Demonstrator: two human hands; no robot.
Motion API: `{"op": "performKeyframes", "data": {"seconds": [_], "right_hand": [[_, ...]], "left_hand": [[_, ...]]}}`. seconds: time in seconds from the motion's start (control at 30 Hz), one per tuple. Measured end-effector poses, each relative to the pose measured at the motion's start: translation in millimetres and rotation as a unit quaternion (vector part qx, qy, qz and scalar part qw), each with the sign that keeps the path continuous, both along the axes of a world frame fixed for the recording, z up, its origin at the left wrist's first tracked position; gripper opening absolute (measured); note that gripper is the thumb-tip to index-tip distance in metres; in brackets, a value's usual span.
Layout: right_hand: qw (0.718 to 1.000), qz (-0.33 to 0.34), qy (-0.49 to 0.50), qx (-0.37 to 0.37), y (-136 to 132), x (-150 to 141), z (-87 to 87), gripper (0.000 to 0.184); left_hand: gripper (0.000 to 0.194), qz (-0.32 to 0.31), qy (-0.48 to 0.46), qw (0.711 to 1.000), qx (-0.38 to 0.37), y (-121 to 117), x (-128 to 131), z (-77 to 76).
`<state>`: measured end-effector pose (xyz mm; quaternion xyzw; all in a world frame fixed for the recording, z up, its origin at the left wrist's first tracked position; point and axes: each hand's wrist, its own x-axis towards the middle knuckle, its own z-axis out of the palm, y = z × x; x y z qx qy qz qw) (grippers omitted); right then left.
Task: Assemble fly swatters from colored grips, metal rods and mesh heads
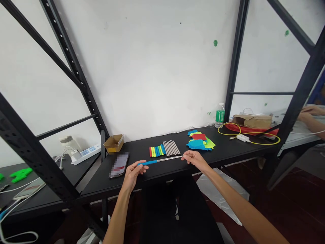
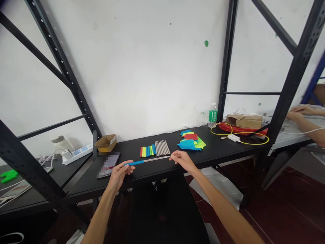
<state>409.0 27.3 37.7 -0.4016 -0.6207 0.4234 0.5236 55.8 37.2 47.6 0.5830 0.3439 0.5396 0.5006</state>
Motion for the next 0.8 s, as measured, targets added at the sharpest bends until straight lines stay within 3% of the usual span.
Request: {"op": "performKeyframes", "data": {"seconds": [0.2,0.43,0.67,0.8], "right_hand": [[0.999,0.010,0.034,0.000,3.8,-0.3,-5.1,0.032],[1.000,0.002,-0.009,0.003,0.8,0.9,-1.2,0.030],[0.999,0.011,0.033,-0.012,4.9,1.0,-6.7,0.035],[1.000,0.004,0.003,-0.005,2.0,0.7,-3.4,0.031]], "left_hand": [[0.039,-0.003,0.003,1.000,0.001,1.3,-0.9,-1.0],[0.037,-0.010,-0.006,1.000,-0.002,2.5,-1.4,-2.7],[0.036,-0.013,-0.004,1.000,-0.001,0.9,-1.1,-1.6],[0.037,-0.015,-0.001,1.000,-0.002,0.8,-1.4,-1.3]]}}
